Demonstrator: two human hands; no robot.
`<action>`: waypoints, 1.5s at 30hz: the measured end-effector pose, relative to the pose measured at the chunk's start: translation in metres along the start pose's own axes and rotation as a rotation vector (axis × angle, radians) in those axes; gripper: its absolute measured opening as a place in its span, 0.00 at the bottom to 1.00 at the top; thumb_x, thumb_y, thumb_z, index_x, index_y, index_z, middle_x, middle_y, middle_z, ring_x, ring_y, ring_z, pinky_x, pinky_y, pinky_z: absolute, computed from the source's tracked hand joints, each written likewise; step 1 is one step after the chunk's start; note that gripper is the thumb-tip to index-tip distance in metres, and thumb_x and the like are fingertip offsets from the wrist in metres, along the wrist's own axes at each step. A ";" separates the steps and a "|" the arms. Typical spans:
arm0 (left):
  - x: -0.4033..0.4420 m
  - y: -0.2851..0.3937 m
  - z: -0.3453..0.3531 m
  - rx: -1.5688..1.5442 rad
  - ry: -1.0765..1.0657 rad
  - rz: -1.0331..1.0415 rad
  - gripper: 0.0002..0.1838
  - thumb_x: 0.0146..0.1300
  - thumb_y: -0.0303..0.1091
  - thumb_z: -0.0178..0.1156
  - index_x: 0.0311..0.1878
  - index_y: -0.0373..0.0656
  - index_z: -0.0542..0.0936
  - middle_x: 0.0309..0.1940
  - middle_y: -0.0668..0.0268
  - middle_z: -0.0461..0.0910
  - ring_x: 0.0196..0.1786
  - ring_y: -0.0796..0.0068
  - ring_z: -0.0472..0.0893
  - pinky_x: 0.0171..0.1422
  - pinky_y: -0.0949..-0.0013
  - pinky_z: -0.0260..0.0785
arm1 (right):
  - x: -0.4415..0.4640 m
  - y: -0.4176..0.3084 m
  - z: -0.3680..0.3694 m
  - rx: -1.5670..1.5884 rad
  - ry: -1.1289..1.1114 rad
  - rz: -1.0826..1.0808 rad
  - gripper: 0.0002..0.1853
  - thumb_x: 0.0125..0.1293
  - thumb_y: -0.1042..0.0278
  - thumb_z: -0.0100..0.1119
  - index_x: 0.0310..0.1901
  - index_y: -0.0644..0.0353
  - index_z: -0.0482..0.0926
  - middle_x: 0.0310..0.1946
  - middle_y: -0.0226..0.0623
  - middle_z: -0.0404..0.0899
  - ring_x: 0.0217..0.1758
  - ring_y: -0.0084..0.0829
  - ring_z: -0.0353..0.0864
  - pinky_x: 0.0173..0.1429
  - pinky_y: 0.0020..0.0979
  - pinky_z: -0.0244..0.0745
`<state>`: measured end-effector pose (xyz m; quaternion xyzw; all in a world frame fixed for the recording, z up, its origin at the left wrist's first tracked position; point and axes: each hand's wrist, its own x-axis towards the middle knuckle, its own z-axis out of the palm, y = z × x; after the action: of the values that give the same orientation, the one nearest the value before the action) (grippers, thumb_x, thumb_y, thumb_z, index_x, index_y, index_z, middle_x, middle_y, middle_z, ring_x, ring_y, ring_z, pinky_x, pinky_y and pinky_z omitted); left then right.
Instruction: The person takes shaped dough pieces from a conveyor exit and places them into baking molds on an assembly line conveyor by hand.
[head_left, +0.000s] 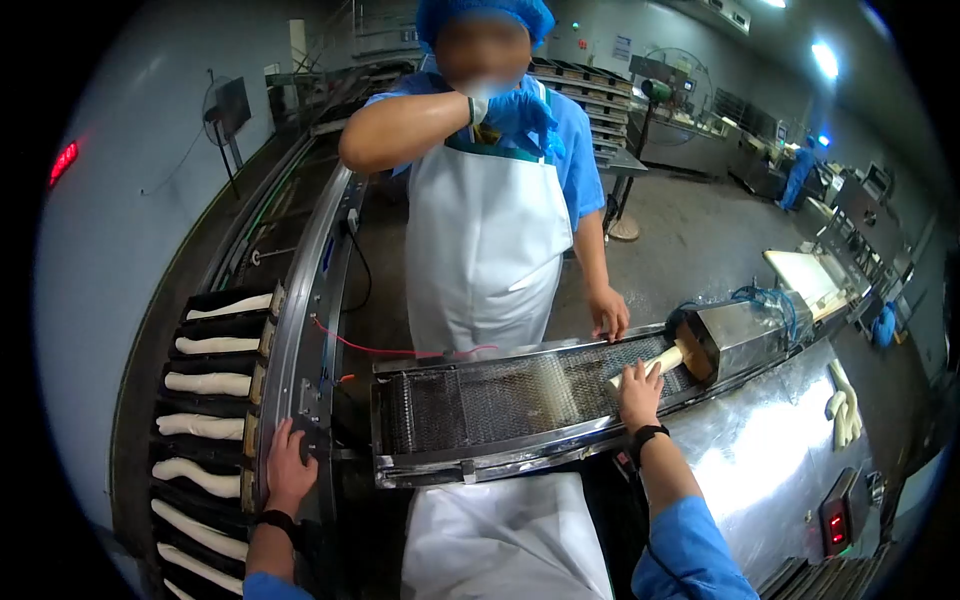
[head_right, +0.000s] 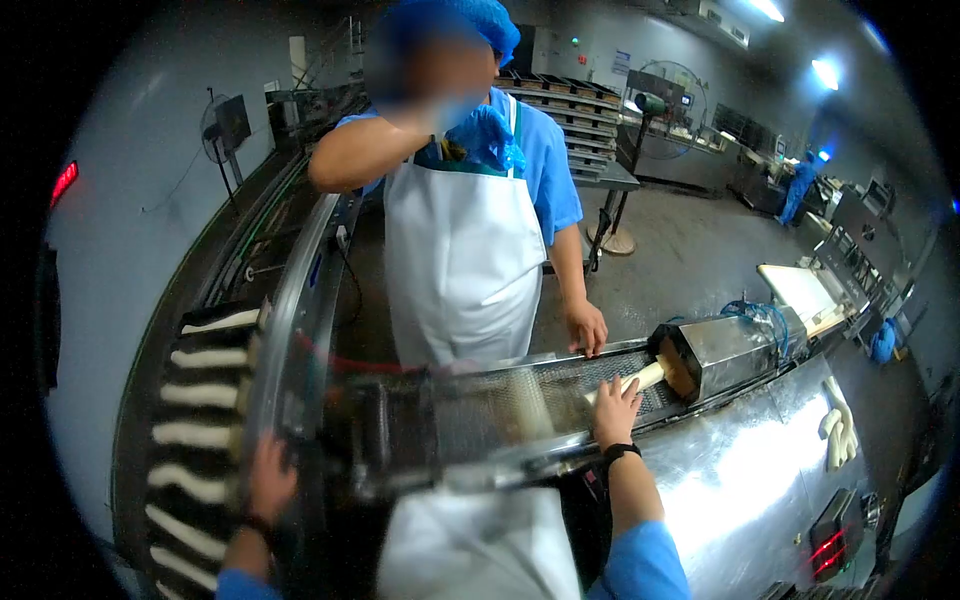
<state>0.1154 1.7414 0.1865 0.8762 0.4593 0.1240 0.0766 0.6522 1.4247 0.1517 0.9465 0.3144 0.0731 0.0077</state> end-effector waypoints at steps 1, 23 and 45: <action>0.000 -0.001 0.002 0.008 0.015 0.022 0.24 0.50 0.27 0.61 0.53 0.37 0.75 0.70 0.52 0.60 0.74 0.54 0.58 0.75 0.57 0.56 | 0.001 -0.003 0.006 0.008 0.029 0.002 0.19 0.67 0.68 0.47 0.60 0.55 0.70 0.68 0.44 0.62 0.74 0.62 0.50 0.72 0.59 0.51; 0.002 -0.006 0.015 -0.035 0.055 -0.010 0.22 0.51 0.27 0.61 0.52 0.36 0.76 0.67 0.53 0.65 0.71 0.54 0.61 0.74 0.59 0.56 | -0.091 0.030 -0.024 1.246 0.078 0.101 0.26 0.44 0.83 0.67 0.47 0.57 0.73 0.41 0.33 0.74 0.45 0.34 0.77 0.47 0.36 0.75; -0.001 0.001 0.007 -0.052 0.067 0.022 0.22 0.49 0.25 0.61 0.51 0.36 0.75 0.67 0.52 0.65 0.72 0.53 0.61 0.74 0.58 0.56 | -0.200 0.256 0.047 0.760 0.163 0.758 0.53 0.48 0.72 0.58 0.73 0.73 0.39 0.75 0.59 0.36 0.79 0.50 0.37 0.81 0.37 0.34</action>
<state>0.1178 1.7400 0.1799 0.8743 0.4484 0.1662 0.0826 0.6528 1.1011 0.0938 0.9209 -0.0451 0.0250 -0.3865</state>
